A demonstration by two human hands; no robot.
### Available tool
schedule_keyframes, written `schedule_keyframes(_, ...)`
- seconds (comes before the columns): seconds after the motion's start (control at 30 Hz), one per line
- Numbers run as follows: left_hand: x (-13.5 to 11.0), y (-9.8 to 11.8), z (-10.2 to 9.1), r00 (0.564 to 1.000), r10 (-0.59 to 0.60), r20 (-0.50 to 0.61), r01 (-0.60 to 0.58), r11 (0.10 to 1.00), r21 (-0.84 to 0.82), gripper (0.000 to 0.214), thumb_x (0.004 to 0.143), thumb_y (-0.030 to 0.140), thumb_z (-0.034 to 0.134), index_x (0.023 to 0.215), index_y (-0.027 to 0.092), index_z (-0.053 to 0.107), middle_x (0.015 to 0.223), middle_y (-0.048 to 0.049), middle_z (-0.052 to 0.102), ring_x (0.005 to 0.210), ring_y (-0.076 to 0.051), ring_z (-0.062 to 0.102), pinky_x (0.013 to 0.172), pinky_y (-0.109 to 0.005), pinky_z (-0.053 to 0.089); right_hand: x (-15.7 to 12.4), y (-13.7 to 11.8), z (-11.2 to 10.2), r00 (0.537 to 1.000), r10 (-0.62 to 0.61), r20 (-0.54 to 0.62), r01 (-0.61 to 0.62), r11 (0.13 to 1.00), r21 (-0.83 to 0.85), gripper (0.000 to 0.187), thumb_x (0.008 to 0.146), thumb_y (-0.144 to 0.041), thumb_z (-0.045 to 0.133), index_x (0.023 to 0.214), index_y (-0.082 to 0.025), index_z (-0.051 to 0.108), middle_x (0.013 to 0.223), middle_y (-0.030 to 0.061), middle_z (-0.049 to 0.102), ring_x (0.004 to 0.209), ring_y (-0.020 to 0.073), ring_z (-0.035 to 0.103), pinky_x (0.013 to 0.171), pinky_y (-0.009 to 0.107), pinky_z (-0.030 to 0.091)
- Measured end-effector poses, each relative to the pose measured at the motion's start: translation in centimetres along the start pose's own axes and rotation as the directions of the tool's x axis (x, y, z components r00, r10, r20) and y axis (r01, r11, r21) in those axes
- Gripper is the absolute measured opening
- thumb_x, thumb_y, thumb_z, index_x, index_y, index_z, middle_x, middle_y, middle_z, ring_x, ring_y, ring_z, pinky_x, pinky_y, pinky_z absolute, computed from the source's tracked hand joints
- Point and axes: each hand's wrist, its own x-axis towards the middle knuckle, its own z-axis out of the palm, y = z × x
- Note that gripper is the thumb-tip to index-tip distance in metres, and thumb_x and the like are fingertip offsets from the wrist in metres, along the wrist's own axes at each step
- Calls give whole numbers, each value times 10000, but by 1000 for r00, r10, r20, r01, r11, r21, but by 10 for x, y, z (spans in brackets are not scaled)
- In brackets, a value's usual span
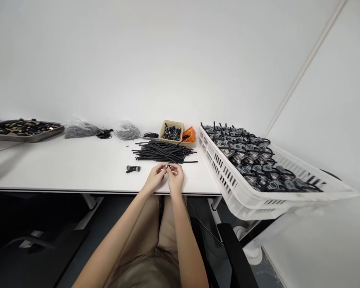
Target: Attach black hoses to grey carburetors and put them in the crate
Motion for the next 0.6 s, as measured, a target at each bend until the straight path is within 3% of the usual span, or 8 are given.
schedule_keyframes(0.13,0,1,1,1000,31,-2,-31,999,10,285,767,183,515,994,151,684,1002,-89,711,890,-196,630,755,-282,486,0,1,0,1000,4,-7,-5,1000,-17,256,753,-383,692,886,-168,655,914,68,669,840,187,606,750,308,483)
schedule_keyframes(0.27,1,2,0,1000,-15,7,15,1000,-15,343,774,211,471,1023,153,699,965,-81,712,652,-139,569,593,-249,441,0,3,-1,1000,-26,-9,26,999,-45,207,764,-367,672,845,-178,650,891,55,657,839,186,605,780,321,486)
schedule_keyframes(0.4,3,2,-1,990,-76,116,93,984,-151,444,778,262,451,1145,156,678,1019,-83,707,460,-75,435,469,-235,357,2,6,-3,999,-44,-12,44,998,-39,180,743,-345,673,814,-180,663,882,48,629,819,184,599,757,318,491)
schedule_keyframes(0.5,1,4,0,980,-83,182,119,974,-196,462,768,260,480,1184,164,659,1112,-93,691,493,-70,474,484,-225,374,2,8,-3,999,-37,-34,35,998,-52,149,735,-323,652,786,-184,668,906,52,594,809,179,584,694,297,498)
schedule_keyframes(0.6,-3,10,1,980,-34,194,62,988,-141,418,781,263,552,1172,175,666,1163,-96,682,622,-104,554,541,-222,410,0,10,-3,998,-42,-53,38,997,-71,106,735,-258,595,768,-188,666,949,59,558,818,177,572,660,290,507)
